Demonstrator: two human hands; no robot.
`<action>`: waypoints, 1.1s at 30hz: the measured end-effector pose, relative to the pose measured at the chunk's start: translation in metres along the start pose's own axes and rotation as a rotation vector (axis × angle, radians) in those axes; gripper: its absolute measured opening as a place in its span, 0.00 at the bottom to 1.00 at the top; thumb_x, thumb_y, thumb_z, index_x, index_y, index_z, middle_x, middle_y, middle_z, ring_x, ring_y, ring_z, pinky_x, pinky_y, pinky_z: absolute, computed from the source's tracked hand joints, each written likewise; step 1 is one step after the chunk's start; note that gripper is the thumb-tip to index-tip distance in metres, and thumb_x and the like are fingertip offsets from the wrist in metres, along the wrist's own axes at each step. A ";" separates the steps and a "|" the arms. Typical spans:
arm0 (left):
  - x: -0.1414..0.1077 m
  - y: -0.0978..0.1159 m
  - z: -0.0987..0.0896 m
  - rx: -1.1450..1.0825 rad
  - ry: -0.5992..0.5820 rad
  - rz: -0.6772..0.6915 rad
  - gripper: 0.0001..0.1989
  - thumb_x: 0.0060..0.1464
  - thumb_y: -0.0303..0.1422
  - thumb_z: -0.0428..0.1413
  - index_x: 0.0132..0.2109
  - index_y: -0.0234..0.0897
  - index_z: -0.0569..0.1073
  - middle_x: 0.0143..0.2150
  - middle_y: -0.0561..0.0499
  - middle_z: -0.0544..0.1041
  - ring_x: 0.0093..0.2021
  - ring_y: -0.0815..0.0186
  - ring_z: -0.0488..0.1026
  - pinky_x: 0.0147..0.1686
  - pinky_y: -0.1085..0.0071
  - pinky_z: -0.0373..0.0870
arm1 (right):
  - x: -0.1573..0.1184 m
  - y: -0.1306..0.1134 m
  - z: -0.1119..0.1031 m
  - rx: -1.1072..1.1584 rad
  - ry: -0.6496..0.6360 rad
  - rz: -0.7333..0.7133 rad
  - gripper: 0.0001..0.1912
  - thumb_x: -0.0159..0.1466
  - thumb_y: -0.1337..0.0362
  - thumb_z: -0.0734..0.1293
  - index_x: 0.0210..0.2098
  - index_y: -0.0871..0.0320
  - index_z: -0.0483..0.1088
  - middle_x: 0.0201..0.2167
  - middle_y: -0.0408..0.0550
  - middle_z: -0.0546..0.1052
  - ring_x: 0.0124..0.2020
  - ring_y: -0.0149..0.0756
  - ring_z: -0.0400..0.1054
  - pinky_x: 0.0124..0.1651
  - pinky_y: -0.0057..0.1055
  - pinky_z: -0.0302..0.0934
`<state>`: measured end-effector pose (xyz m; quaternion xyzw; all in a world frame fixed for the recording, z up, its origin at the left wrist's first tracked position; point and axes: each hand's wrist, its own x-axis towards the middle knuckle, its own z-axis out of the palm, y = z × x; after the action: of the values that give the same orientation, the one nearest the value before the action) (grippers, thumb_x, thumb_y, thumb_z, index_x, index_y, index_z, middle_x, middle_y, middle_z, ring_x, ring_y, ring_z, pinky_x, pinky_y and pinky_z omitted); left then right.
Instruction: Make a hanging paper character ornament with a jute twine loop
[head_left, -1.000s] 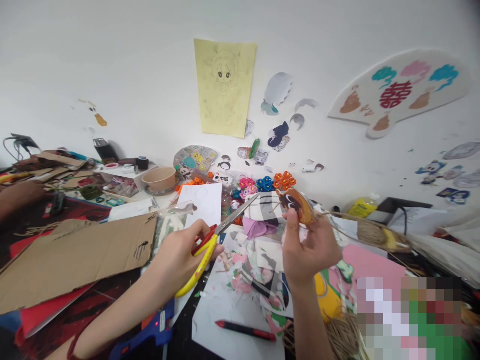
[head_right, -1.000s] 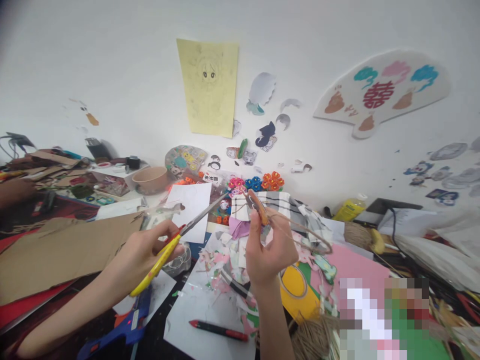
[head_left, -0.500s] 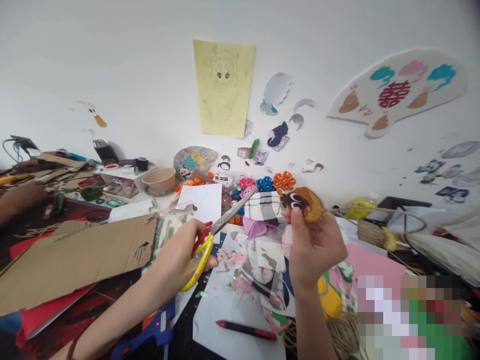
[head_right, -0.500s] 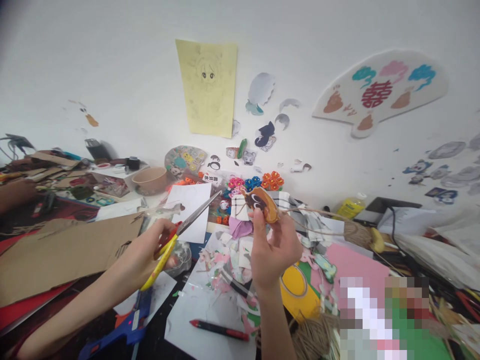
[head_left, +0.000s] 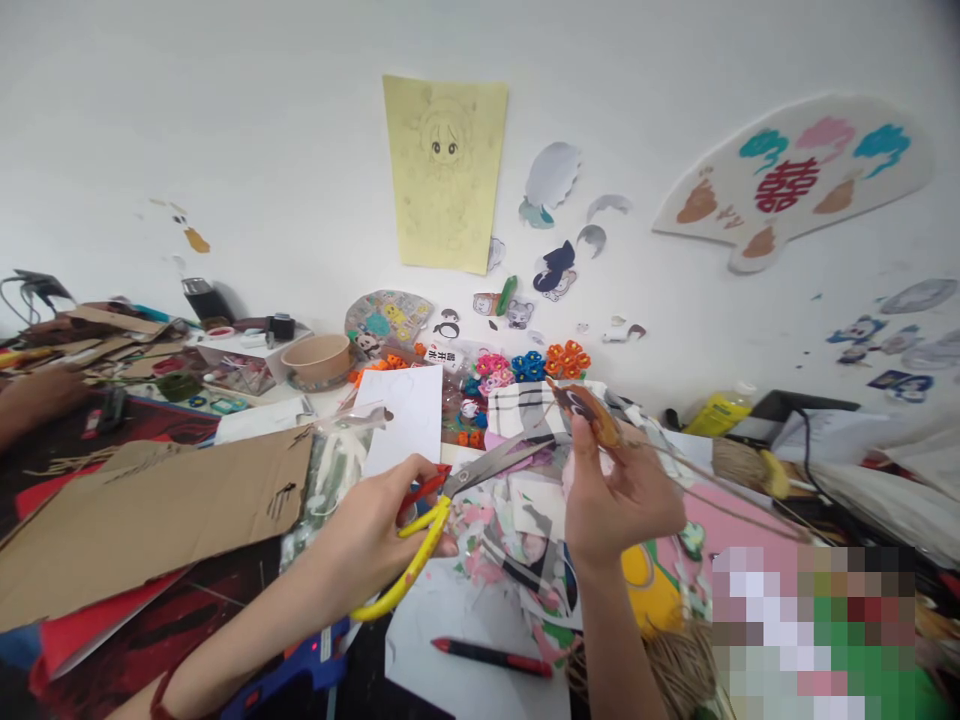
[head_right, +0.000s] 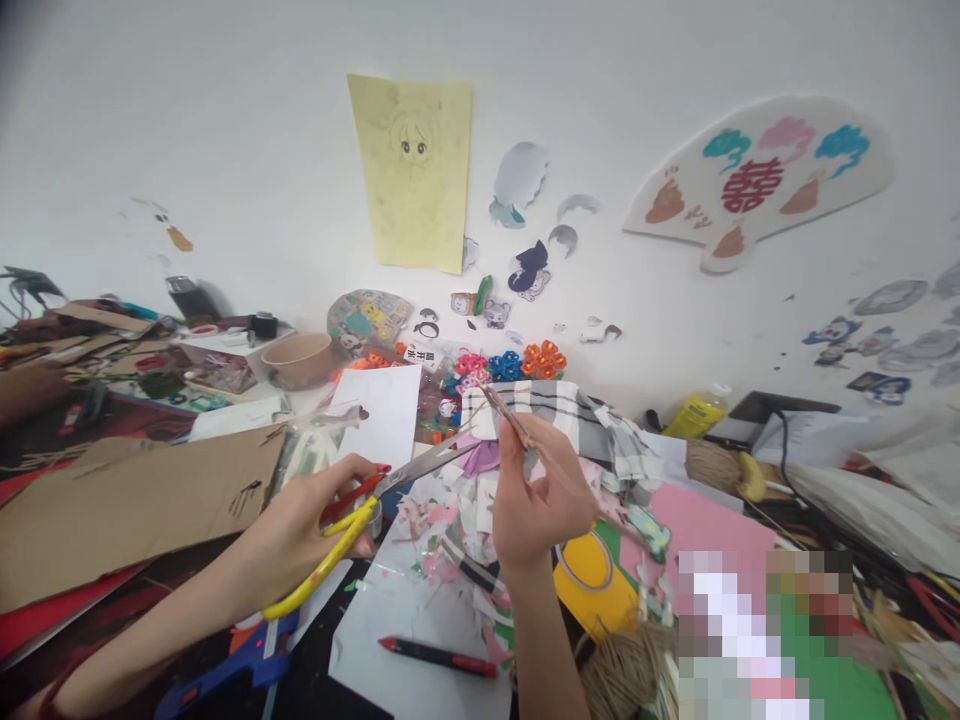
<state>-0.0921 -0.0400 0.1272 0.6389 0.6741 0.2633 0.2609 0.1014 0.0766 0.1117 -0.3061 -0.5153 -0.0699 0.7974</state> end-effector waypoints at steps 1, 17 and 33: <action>0.000 0.002 0.001 -0.019 -0.006 -0.005 0.18 0.48 0.41 0.60 0.44 0.41 0.67 0.29 0.56 0.74 0.30 0.63 0.69 0.33 0.69 0.60 | 0.000 -0.001 0.001 -0.016 0.005 -0.026 0.03 0.60 0.69 0.73 0.30 0.56 0.78 0.27 0.45 0.82 0.28 0.39 0.78 0.33 0.36 0.74; 0.004 0.016 -0.003 -0.002 0.120 0.084 0.15 0.53 0.44 0.59 0.40 0.40 0.68 0.26 0.59 0.69 0.27 0.67 0.63 0.27 0.73 0.56 | -0.005 -0.006 0.003 0.015 0.026 -0.081 0.08 0.57 0.76 0.74 0.34 0.58 0.80 0.31 0.46 0.83 0.30 0.38 0.79 0.33 0.34 0.76; 0.004 0.006 -0.001 0.040 0.173 0.107 0.15 0.55 0.46 0.60 0.36 0.39 0.68 0.22 0.61 0.65 0.23 0.72 0.57 0.24 0.75 0.52 | -0.004 -0.004 0.003 -0.010 0.049 -0.138 0.08 0.57 0.76 0.74 0.33 0.58 0.79 0.30 0.45 0.83 0.30 0.36 0.80 0.33 0.30 0.76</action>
<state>-0.0887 -0.0361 0.1318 0.6541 0.6640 0.3174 0.1745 0.0953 0.0742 0.1107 -0.2722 -0.5152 -0.1345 0.8015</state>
